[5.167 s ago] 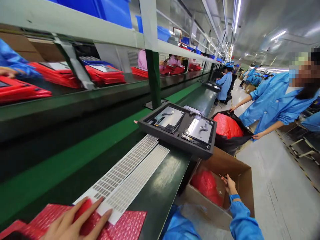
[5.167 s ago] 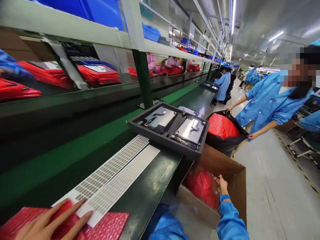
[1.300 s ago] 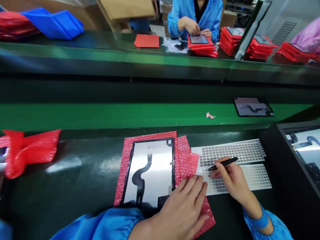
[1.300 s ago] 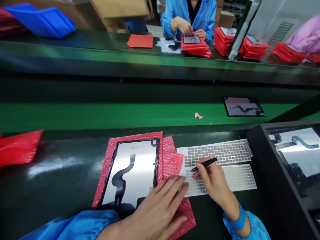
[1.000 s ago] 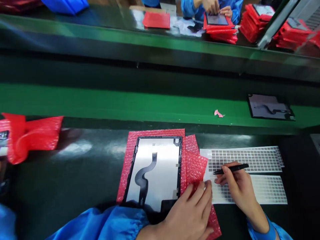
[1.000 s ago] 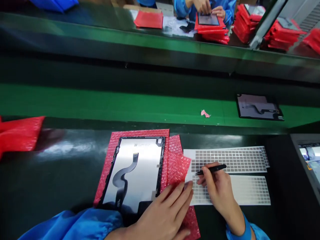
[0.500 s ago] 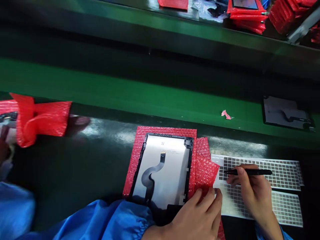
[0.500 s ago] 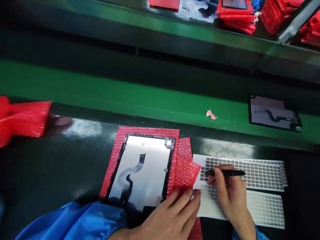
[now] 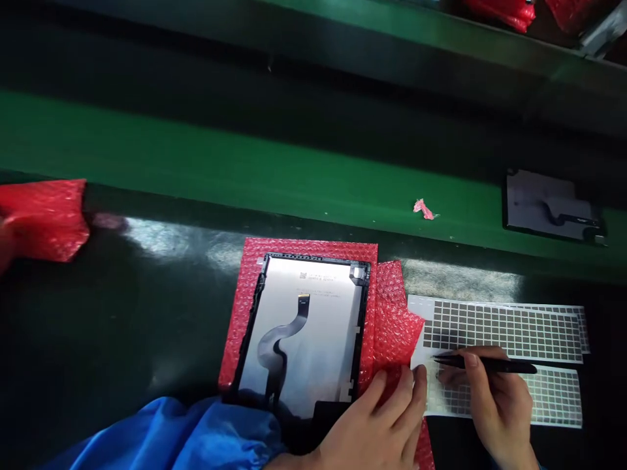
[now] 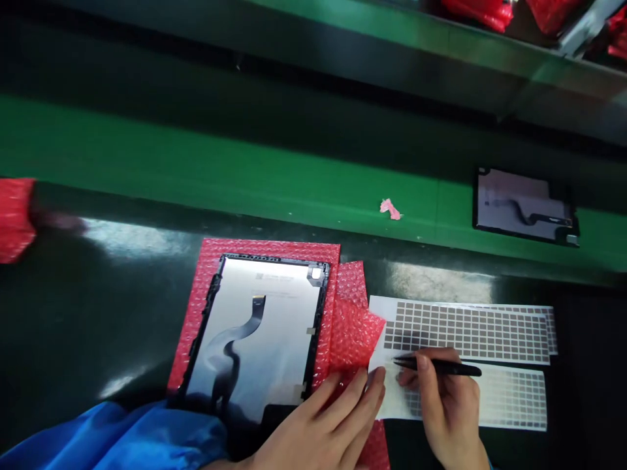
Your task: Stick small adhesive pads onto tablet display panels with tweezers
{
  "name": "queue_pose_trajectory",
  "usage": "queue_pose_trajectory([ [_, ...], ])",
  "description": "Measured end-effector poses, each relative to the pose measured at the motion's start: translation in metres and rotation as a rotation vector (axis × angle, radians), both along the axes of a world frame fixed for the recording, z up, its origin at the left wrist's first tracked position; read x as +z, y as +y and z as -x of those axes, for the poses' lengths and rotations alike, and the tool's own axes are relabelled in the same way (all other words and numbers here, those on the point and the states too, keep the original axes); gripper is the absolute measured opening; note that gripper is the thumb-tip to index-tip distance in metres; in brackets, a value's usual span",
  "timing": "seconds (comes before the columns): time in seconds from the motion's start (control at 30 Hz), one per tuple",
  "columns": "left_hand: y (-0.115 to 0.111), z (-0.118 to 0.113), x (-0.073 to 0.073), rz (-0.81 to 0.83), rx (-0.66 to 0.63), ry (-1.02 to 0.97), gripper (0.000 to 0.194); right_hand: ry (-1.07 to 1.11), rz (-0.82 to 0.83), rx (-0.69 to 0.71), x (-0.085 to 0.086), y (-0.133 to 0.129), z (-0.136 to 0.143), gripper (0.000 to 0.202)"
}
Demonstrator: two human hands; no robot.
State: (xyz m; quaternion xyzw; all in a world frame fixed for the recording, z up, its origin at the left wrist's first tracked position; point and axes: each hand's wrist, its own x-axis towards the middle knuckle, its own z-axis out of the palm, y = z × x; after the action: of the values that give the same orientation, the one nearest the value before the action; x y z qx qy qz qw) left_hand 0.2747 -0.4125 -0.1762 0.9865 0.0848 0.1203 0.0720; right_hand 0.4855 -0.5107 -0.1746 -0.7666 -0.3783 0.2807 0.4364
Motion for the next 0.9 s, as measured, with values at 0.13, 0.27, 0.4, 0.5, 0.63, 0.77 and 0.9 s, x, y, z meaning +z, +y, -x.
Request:
queue_pose_trajectory([
  [0.13, 0.0001, -0.0004, 0.0024, 0.008, 0.005, 0.007, 0.04, -0.091, -0.017, 0.064, 0.0007, 0.0023, 0.0019, 0.021],
  [0.27, 0.0, -0.0009, 0.0027, 0.009, 0.018, 0.0, 0.042, -0.168, -0.031, 0.102, 0.0021, 0.0043, 0.0002, 0.018],
  [0.4, -0.0004, -0.0006, 0.0027, 0.004, 0.033, -0.008, 0.044, -0.176, -0.005, 0.118, 0.0029, 0.0038, -0.0005, 0.015],
  [0.5, 0.0001, -0.0007, 0.0037, 0.003, 0.032, -0.016, 0.042, -0.191, 0.024, 0.119, 0.0045, 0.0052, -0.0013, 0.021],
  [0.63, 0.0002, -0.0018, 0.0036, 0.005, 0.032, -0.023, 0.04, -0.183, 0.04, 0.109, 0.0047, 0.0072, -0.0036, 0.028],
  [0.77, -0.0005, -0.0029, 0.0013, 0.019, 0.019, -0.029, 0.037, -0.059, 0.027, 0.054, 0.0003, 0.0058, -0.0052, 0.025],
  [0.9, -0.0007, -0.0035, 0.0004, 0.024, 0.011, -0.028, 0.036, 0.016, 0.014, -0.006, -0.0035, 0.0035, -0.0063, 0.024],
])
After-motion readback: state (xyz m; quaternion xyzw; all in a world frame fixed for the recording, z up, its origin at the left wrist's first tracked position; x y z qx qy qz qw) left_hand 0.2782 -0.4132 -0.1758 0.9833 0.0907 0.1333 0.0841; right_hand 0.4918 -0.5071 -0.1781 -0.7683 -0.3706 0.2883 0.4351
